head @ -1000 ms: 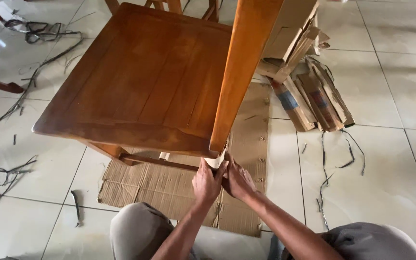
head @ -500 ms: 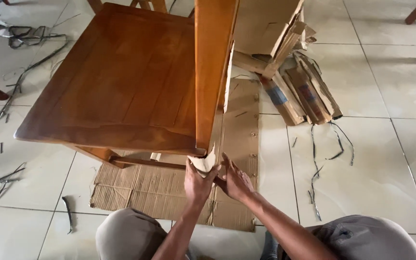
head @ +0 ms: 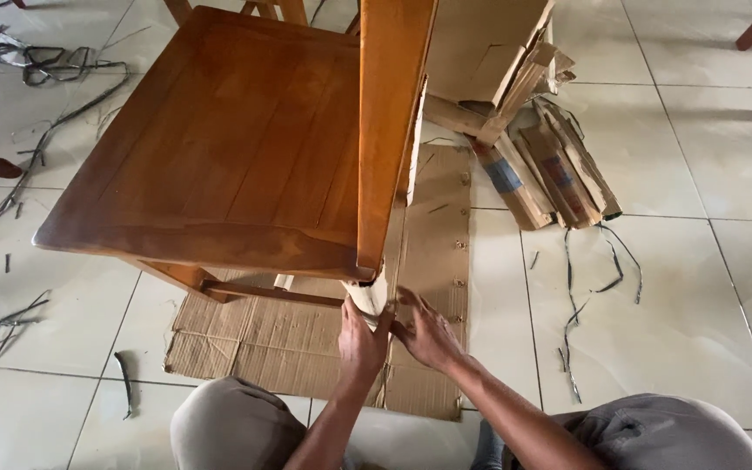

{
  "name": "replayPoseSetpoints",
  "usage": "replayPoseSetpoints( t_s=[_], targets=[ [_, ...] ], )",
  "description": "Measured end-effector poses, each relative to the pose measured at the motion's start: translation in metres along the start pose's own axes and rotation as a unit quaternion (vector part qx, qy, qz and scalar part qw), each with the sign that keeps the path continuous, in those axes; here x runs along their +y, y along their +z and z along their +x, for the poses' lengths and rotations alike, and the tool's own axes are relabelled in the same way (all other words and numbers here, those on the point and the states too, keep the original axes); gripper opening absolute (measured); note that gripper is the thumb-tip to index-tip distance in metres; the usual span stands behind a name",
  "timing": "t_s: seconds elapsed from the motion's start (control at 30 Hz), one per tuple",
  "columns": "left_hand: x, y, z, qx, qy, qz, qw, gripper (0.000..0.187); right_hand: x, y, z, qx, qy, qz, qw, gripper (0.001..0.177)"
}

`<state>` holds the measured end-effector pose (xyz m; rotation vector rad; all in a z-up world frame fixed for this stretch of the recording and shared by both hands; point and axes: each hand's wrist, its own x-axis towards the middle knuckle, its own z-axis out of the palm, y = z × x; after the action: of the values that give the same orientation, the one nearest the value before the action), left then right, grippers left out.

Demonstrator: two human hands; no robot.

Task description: Wrap a wooden chair leg with protective paper and secure it with plastic ties

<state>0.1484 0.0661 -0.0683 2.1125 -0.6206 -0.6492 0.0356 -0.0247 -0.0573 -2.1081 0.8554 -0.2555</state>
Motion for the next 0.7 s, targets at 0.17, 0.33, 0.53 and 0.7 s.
replayPoseSetpoints(
  t_s=[0.17, 0.33, 0.53, 0.7],
  targets=[
    [-0.013, 0.003, -0.011, 0.026, 0.083, 0.027, 0.996, 0.075, 0.013, 0.014, -0.005, 0.008, -0.064, 0.025, 0.998, 0.057],
    [-0.015, 0.002, -0.010, 0.040, 0.109, 0.040, 0.992, 0.079, 0.005, 0.013, -0.016, -0.025, -0.001, 0.004, 1.000, 0.069],
    [-0.010, -0.008, -0.015, -0.032, 0.003, -0.024, 0.999, 0.107, 0.009, 0.011, -0.021, -0.010, -0.004, 0.001, 1.000, 0.070],
    [-0.056, 0.022, -0.003, 0.037, 0.043, -0.004, 0.998, 0.108, 0.024, 0.018, -0.022, 0.010, 0.001, -0.004, 1.000, 0.076]
  ],
)
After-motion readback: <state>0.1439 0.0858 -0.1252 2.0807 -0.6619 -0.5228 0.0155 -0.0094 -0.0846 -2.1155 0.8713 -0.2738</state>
